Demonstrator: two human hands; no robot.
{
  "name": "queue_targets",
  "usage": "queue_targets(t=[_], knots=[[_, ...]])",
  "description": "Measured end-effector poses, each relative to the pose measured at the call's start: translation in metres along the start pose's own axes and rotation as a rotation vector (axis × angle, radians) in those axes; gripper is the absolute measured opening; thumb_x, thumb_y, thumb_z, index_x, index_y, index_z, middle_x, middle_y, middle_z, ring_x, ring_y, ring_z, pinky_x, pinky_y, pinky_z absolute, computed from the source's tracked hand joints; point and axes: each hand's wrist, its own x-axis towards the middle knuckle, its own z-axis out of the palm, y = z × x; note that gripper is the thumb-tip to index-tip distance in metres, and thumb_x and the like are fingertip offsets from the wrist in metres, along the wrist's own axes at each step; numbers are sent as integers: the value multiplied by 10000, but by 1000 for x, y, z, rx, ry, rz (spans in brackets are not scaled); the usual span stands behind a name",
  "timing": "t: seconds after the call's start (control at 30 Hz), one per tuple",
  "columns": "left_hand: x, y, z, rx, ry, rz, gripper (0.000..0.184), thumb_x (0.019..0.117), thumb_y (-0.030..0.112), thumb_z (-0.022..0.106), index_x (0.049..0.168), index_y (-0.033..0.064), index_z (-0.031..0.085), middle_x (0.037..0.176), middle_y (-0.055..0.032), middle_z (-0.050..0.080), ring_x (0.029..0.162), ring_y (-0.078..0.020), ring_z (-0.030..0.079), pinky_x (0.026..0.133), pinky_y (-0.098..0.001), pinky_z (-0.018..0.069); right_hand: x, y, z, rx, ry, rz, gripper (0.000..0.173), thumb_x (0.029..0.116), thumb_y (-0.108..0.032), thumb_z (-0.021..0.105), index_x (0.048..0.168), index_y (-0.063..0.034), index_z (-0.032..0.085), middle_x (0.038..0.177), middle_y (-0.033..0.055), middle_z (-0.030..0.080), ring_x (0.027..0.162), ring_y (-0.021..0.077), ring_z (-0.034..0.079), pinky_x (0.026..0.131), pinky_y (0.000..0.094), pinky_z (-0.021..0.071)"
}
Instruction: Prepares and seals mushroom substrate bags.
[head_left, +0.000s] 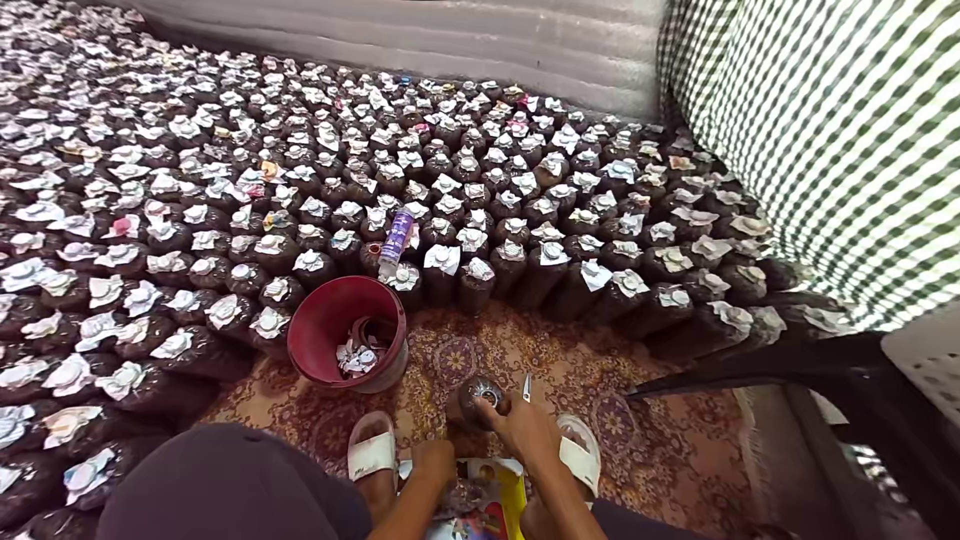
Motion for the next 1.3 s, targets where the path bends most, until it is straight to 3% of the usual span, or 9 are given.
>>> queue_targets(t=[0.1, 0.2, 0.3, 0.73, 0.87, 0.97, 1.07, 1.17, 1.3], knots=[[9, -13, -16, -171, 195, 25, 528, 909, 230, 691, 1359, -20, 576, 1382, -243, 590, 1270, -424, 579, 1009, -620, 477, 15, -15, -6, -250, -79, -36, 1001, 867, -890, 362, 1378, -62, 598, 1265, 197, 684, 1211, 367, 647, 985, 576, 505], [21, -22, -23, -331, 401, 144, 929, 845, 195, 767, 1630, 137, 274, 1606, -114, 416, 1377, -357, 513, 1082, -568, 457, 25, -24, -13, -383, -128, -71, 1006, 896, -872, 315, 1357, -26, 605, 1295, 225, 663, 1240, 388, 626, 996, 586, 493], [30, -18, -22, -386, 506, 271, 1104, 772, 170, 808, 1662, 220, 157, 1659, -57, 338, 1372, -330, 521, 1071, -544, 471, 25, -30, -18, -402, -169, -64, 1025, 873, -896, 308, 1346, -41, 621, 1316, 216, 654, 1254, 380, 618, 1002, 595, 487], [17, -20, -23, -393, 590, 434, 1184, 662, 214, 865, 1648, 203, 210, 1581, -104, 453, 1336, -328, 559, 1068, -546, 478, -4, -19, -26, -320, -49, -366, 709, 975, -670, 439, 1238, -56, 676, 1135, 224, 711, 1123, 403, 672, 933, 609, 504], [2, 6, -12, -765, 715, 566, 1287, 580, 489, 946, 1566, -24, 298, 1464, -184, 553, 1351, -267, 547, 1148, -441, 431, -9, -16, -67, -328, 350, -582, 697, 971, -660, 424, 989, -20, 701, 818, 196, 716, 860, 397, 731, 743, 586, 549], [-7, 33, 0, -1045, 709, 572, 1388, 499, 536, 980, 1571, -2, 282, 1411, -163, 597, 1300, -223, 588, 1114, -432, 480, -5, -28, -97, -434, 348, -597, 729, 971, -675, 357, 950, -22, 681, 847, 194, 712, 885, 388, 722, 762, 575, 535], [12, 25, -1, -989, 877, 674, 1184, 582, 443, 974, 1489, -54, 397, 1381, -200, 604, 1276, -258, 602, 1102, -439, 493, -34, -33, -102, -471, 257, -698, 704, 993, -647, 370, 964, -11, 669, 852, 211, 704, 879, 414, 714, 771, 603, 530], [18, -8, -29, -578, 1043, 634, 485, 939, 81, 620, 1415, 13, 553, 1407, -180, 602, 1274, -340, 604, 1046, -529, 504, -60, -6, -77, -472, 177, -787, 621, 1012, -580, 437, 1009, -7, 677, 837, 205, 706, 830, 414, 714, 780, 607, 535], [12, -6, -43, -376, 1001, 555, 579, 831, -5, 664, 1393, 111, 591, 1381, -108, 627, 1176, -308, 664, 936, -512, 570, -44, 17, -76, -458, 228, -743, 648, 1007, -611, 411, 984, -20, 678, 819, 192, 703, 809, 399, 720, 714, 583, 547]])
